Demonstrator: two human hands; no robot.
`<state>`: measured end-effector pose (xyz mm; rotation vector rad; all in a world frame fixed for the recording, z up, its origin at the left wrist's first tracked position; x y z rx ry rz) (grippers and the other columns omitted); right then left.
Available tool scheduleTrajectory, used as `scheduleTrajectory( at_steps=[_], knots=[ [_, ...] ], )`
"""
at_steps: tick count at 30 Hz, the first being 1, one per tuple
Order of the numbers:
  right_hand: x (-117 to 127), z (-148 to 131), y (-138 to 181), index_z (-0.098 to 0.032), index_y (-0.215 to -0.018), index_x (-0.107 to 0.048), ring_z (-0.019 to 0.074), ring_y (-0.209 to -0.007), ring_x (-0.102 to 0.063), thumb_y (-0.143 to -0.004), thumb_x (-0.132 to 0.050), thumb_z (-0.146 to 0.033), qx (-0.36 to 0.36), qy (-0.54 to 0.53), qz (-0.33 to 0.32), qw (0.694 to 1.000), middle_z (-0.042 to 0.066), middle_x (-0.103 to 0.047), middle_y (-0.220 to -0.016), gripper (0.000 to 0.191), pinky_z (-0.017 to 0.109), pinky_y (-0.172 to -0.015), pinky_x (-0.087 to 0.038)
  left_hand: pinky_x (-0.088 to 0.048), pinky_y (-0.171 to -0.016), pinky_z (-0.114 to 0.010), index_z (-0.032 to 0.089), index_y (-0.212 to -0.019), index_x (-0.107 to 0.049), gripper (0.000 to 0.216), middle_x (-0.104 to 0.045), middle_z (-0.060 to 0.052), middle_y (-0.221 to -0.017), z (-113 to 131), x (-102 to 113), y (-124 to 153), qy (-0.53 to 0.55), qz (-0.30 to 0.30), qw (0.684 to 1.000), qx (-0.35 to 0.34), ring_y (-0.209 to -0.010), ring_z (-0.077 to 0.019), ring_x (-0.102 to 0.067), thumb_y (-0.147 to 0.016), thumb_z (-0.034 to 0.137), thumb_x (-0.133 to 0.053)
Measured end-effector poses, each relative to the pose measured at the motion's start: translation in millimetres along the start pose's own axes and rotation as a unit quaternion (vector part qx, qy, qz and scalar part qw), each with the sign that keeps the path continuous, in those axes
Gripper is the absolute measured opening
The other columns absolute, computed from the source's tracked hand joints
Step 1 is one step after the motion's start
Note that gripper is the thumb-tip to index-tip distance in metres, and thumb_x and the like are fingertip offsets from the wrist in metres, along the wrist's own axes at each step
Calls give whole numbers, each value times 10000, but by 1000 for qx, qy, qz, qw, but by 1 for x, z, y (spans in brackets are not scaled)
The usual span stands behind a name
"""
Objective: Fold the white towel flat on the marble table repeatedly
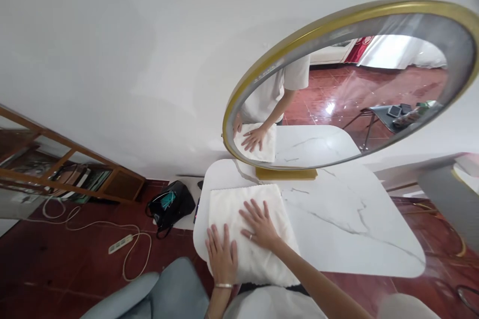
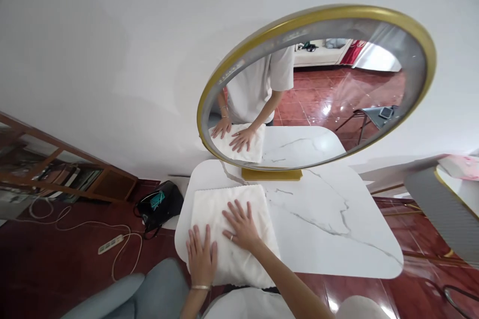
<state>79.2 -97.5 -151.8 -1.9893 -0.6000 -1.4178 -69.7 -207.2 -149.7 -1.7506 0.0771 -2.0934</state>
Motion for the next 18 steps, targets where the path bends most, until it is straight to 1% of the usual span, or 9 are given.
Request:
scheduleTrajectory(
  at_steps=[4,7,10,12,15,18],
  knots=[
    [11,33,25,-302,-1452,-317,299,-1425,-172,-922,-412,-519,-59,43,28,997,33,-281,-1533,580,590,-1126,13,-275,-1116,-527,253,-1470,-251,590,-81,-96,-1582,33,-13,-17,34,-22,998,-51,-1442,-315,-121,-912,237,-441],
    [19,63,41,-307,-1435,-351,285,-1416,-212,-927,-409,-504,-111,61,44,991,27,-323,-1515,548,577,-1133,-20,-265,-1123,-531,240,-1462,-284,597,-86,-104,-1580,61,-27,-33,50,-48,994,-88,-1441,-324,-114,-895,233,-467],
    [26,90,57,-326,-1429,-357,274,-1409,-240,-929,-402,-499,-164,68,48,983,18,-348,-1503,531,578,-1132,-57,-272,-1123,-537,251,-1468,-266,642,-92,-103,-1580,89,-40,-45,70,-80,987,-122,-1437,-331,-130,-875,263,-511],
    [30,103,65,-328,-1425,-363,270,-1406,-249,-929,-401,-496,-191,73,49,978,15,-353,-1501,525,579,-1130,-75,-270,-1128,-532,254,-1475,-242,668,-90,-102,-1580,105,-47,-50,81,-90,983,-136,-1436,-326,-139,-870,280,-525],
    [33,110,70,-321,-1415,-383,271,-1403,-255,-929,-400,-486,-216,84,53,971,17,-359,-1498,513,584,-1126,-89,-260,-1135,-521,260,-1478,-229,666,-76,-97,-1581,116,-52,-55,90,-87,982,-144,-1437,-317,-146,-877,284,-515],
    [31,104,65,-320,-1424,-370,280,-1408,-239,-926,-406,-471,-218,91,59,970,27,-354,-1501,521,596,-1120,-96,-273,-1130,-507,268,-1475,-238,637,-94,-93,-1579,109,-54,-55,90,-80,982,-147,-1433,-302,-176,-890,284,-489]
  ],
)
Point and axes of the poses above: each hand's wrist, its own y-axis away from the middle knuckle, its own x-axis out of the back of the hand, z = x × y, the point moved 2 cm from there along -y, towards the middle knuckle
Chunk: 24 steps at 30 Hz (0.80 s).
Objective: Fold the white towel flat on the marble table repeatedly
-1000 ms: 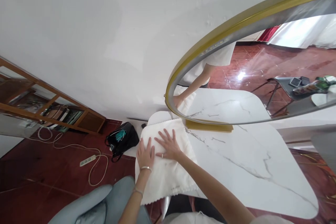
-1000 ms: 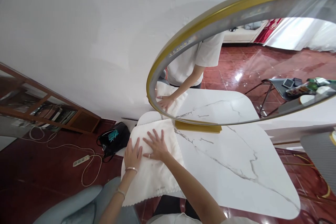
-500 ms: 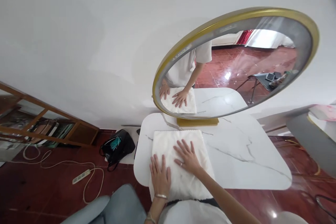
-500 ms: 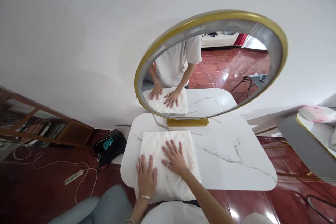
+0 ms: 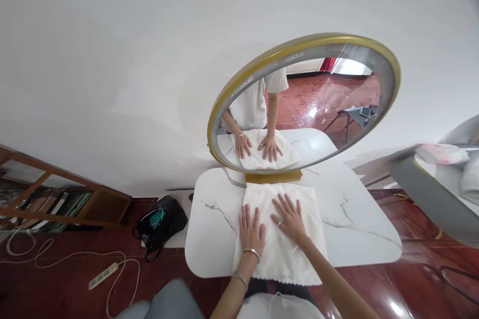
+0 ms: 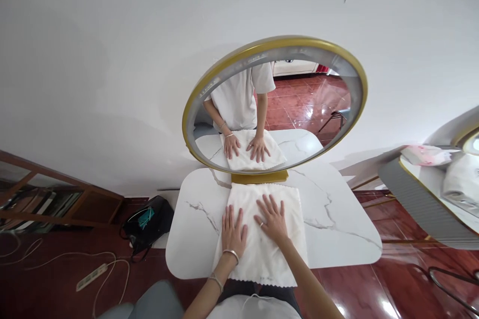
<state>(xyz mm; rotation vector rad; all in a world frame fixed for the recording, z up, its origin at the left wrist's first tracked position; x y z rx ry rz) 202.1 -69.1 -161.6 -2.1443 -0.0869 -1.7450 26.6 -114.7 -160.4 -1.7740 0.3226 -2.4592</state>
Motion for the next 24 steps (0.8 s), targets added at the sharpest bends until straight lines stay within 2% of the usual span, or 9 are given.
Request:
scheduleTrajectory(
  at_steps=[5,9,13,15,17,20,24],
  knots=[
    [-10,-41,-5,-311,-1438,-343,287,-1420,-203,-930,-411,-429,37,-13,21,999,31,-325,-1514,525,603,-1119,-85,-299,-1110,-493,263,-1463,-275,576,-156,-102,-1570,-40,10,17,-35,31,999,8,-1429,-285,-201,-911,262,-437],
    [-17,-85,-10,-307,-1445,-330,301,-1426,-179,-921,-441,-402,75,-39,28,996,35,-305,-1522,543,616,-1117,-68,-310,-1103,-479,280,-1472,-227,587,-147,-85,-1574,-78,27,37,-62,53,996,20,-1429,-277,-202,-920,265,-427],
    [-19,-107,-13,-314,-1433,-353,292,-1425,-189,-924,-451,-386,120,-57,25,991,26,-308,-1521,523,600,-1130,-69,-311,-1093,-503,298,-1482,-142,618,-107,-82,-1581,-91,37,47,-83,102,991,40,-1428,-289,-200,-924,241,-403],
    [-17,-100,-13,-317,-1428,-359,275,-1423,-203,-932,-440,-383,136,-58,26,989,18,-316,-1517,507,578,-1140,-77,-318,-1088,-513,286,-1486,-128,625,-120,-92,-1578,-84,32,46,-84,113,989,38,-1427,-293,-201,-923,231,-396],
    [-14,-81,-9,-316,-1428,-359,266,-1419,-220,-936,-435,-381,139,-54,30,988,21,-334,-1508,502,571,-1143,-92,-337,-1084,-497,258,-1492,-111,630,-183,-102,-1564,-67,21,43,-79,108,991,19,-1424,-276,-219,-922,215,-379],
    [-6,-38,2,-322,-1431,-351,265,-1410,-248,-936,-432,-384,126,-41,28,991,27,-356,-1495,505,578,-1135,-134,-354,-1092,-454,206,-1497,-75,644,-291,-101,-1528,-32,-2,34,-64,81,995,-13,-1416,-239,-248,-913,187,-346],
    [8,31,20,-328,-1443,-326,265,-1401,-273,-947,-409,-397,101,-19,9,995,31,-353,-1495,507,578,-1131,-157,-334,-1115,-439,169,-1494,-112,646,-301,-92,-1524,29,-29,20,-31,34,998,-41,-1414,-236,-255,-898,199,-357]
  ],
)
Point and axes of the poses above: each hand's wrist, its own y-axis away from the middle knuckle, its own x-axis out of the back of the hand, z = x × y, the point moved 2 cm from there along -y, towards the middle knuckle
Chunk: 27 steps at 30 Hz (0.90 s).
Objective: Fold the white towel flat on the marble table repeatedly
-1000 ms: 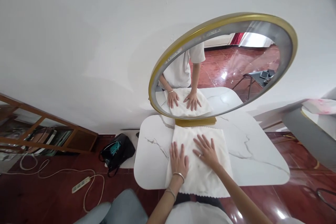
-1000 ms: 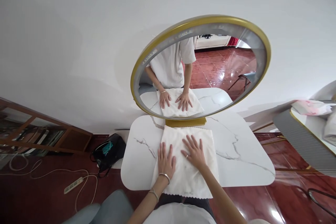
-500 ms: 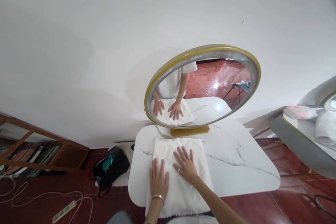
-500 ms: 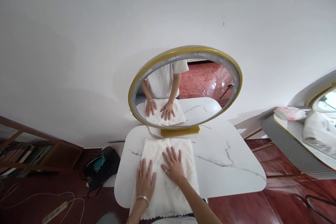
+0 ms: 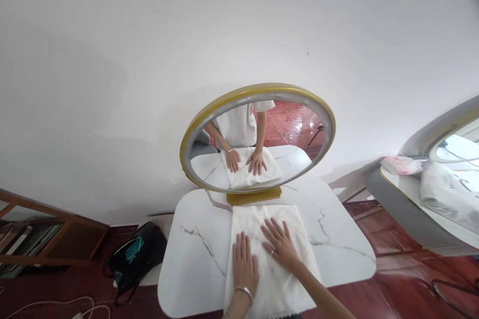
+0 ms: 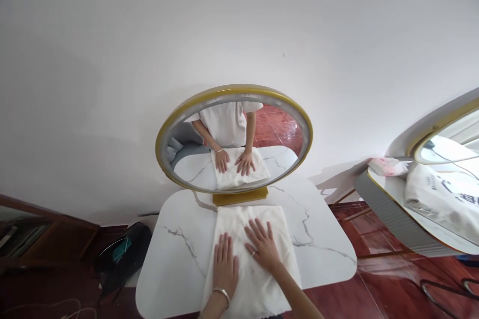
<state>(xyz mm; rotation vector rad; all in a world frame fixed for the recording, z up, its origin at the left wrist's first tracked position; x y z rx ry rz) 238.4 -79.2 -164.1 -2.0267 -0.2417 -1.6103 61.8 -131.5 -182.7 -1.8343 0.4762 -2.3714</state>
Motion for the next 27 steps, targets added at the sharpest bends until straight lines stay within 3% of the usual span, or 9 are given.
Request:
scheduleTrajectory(
  at_steps=[5,10,14,18,22,27],
  knots=[
    [21,75,34,-321,-1453,-306,274,-1394,-289,-946,-399,-445,-45,-1,-19,999,53,-362,-1491,530,599,-1117,-179,-318,-1109,-451,156,-1486,-185,652,-280,-103,-1530,71,-23,-23,44,-33,998,-38,-1399,-267,-279,-889,281,-416],
    [32,125,57,-213,-1441,-335,272,-1344,-383,-926,-421,-474,-114,-51,33,992,128,-415,-1455,584,541,-1106,-284,-349,-1046,-465,201,-1425,-388,613,-422,-98,-1450,110,-44,-47,62,-75,994,-56,-1301,-316,-376,-865,431,-485],
    [38,150,66,-207,-1240,-528,244,-1235,-494,-948,-351,-357,-209,-131,133,960,131,-508,-1349,373,438,-987,-447,-416,-935,-446,200,-1257,-570,406,-561,-113,-1224,118,-40,-88,59,-83,995,15,-1121,-290,-486,-895,323,-432],
    [46,177,74,-183,-1049,-594,308,-1114,-520,-894,-383,-338,-343,-89,218,909,161,-590,-1163,304,519,-930,-435,-395,-973,-438,185,-1069,-629,281,-512,-109,-1183,116,-25,-138,153,-48,982,102,-1122,-264,-472,-884,210,-418],
    [51,197,73,-154,-936,-595,330,-1015,-541,-811,-409,-343,-407,-91,211,884,191,-609,-1038,293,510,-885,-435,-436,-928,-418,181,-929,-619,207,-507,-100,-1098,111,-28,-164,212,-50,958,186,-1032,-235,-530,-846,143,-434],
    [59,205,58,-181,-1038,-543,262,-794,-595,-704,-403,-263,-439,-153,170,869,103,-610,-848,372,394,-733,-469,-450,-913,-366,203,-832,-598,193,-572,-39,-885,106,-39,-170,253,-96,935,229,-947,-199,-576,-734,66,-506]
  ],
)
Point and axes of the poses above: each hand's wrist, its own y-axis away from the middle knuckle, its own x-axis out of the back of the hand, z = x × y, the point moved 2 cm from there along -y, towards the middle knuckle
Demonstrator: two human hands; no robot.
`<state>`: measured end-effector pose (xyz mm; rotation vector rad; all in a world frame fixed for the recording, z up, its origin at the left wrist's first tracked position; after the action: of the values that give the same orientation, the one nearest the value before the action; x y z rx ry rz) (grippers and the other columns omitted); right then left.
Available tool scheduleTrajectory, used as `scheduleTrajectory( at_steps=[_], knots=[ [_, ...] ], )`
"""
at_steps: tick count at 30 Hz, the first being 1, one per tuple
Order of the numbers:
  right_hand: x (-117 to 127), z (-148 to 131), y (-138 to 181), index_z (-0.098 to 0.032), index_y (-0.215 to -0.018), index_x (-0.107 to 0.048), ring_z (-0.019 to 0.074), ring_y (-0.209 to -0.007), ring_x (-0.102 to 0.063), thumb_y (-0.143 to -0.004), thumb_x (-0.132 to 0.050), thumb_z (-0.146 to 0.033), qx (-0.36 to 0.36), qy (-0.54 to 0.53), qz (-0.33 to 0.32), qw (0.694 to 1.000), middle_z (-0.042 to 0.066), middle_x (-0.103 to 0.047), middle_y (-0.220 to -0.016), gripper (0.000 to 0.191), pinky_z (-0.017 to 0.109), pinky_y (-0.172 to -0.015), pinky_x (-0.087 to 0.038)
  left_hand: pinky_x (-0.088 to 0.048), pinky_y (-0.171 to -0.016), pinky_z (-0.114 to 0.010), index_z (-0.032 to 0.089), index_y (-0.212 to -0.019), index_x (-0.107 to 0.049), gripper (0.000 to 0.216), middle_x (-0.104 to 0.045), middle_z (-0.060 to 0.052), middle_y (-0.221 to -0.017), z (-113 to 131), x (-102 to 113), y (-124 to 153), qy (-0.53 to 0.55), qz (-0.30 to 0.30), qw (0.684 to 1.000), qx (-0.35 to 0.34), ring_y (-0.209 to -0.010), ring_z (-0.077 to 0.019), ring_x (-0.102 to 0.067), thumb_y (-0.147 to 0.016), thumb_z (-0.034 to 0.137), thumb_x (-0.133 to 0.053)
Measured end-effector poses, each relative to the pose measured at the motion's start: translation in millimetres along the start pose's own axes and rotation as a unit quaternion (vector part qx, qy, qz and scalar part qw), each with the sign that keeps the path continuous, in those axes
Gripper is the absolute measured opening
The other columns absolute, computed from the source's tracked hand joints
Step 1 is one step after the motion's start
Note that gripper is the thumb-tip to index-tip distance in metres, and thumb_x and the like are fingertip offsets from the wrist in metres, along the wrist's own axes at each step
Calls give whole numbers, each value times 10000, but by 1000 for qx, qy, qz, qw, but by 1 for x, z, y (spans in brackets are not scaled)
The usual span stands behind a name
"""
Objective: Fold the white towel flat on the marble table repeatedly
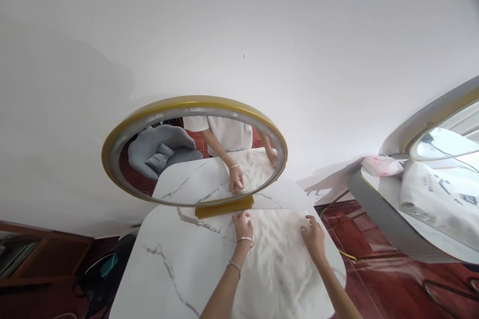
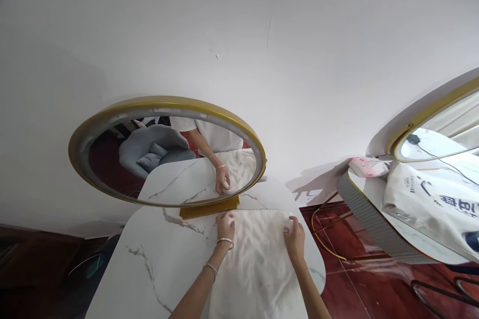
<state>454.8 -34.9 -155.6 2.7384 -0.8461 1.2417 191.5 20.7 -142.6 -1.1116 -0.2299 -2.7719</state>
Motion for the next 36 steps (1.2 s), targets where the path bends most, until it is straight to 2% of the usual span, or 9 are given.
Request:
scheduleTrajectory(
  at_steps=[4,9,15,18,23,26,29,32,36],
  knots=[
    [5,-5,-12,-194,-1068,-498,238,-714,-611,-603,-428,-242,-87,1,-56,995,25,-575,-685,472,330,-656,-459,-466,-844,-338,211,-776,-597,138,-584,-3,-743,-9,10,-2,33,-66,995,72,-832,-185,-596,-705,92,-594],
    [9,-14,-27,-243,-852,-485,200,-548,-582,-542,-486,-306,-140,-41,-157,977,-25,-580,-578,316,293,-550,-421,-457,-561,-248,259,-1081,-577,283,-536,48,-625,-17,30,6,104,-170,966,166,-543,-117,-530,-825,378,-572],
    [5,-19,-31,-229,-860,-521,218,-586,-620,-526,-559,-433,-163,-97,-170,967,6,-635,-639,393,301,-546,-435,-420,-503,-213,219,-1031,-600,401,-550,40,-690,-8,57,9,141,-227,950,163,-525,-85,-498,-697,415,-706],
    [7,-23,-31,-238,-936,-501,203,-540,-596,-553,-527,-408,-135,-116,-189,966,-39,-596,-566,420,285,-527,-417,-446,-583,-236,194,-948,-607,309,-550,31,-723,-1,80,4,119,-187,969,111,-625,-113,-528,-683,325,-696],
    [29,-65,-35,-247,-904,-529,194,-555,-549,-606,-493,-331,40,-34,-176,983,-35,-548,-568,312,294,-569,-419,-436,-791,-278,227,-906,-620,239,-573,23,-777,15,141,2,55,-86,995,-7,-811,-163,-547,-675,167,-626],
    [51,-116,-40,-228,-836,-587,214,-640,-571,-666,-453,-281,134,26,-131,982,41,-596,-684,223,316,-622,-430,-434,-734,-258,245,-985,-629,293,-612,4,-834,37,183,7,-27,-26,996,-85,-779,-161,-574,-711,147,-599],
    [77,-178,-49,-221,-777,-623,205,-672,-584,-727,-438,-260,196,9,-132,972,56,-623,-714,196,297,-627,-427,-429,-669,-243,234,-846,-656,142,-628,0,-827,67,227,9,-81,31,986,-143,-649,-129,-554,-772,167,-555],
    [114,-238,-61,-199,-818,-689,127,-552,-499,-741,-445,-277,223,-27,-28,974,68,-615,-851,268,279,-565,-402,-429,-618,-229,216,-834,-666,110,-623,1,-860,101,275,6,-65,138,969,-195,-522,-84,-482,-784,225,-568],
    [151,-304,-77,-191,-830,-729,91,-459,-354,-754,-567,-335,166,-104,72,978,-40,-416,-516,229,253,-486,-328,-413,-581,-205,184,-822,-687,144,-570,17,-728,145,332,-4,-24,304,916,-260,-481,-62,-442,-782,264,-575]
  ],
)
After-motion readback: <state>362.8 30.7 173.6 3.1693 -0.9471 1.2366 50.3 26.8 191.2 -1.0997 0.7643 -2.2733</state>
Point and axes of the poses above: each hand's wrist, its own y-axis away from the middle knuckle, its own x-axis out of the back of the hand, z = x × y, the point moved 2 cm from there along -y, towards the middle knuckle
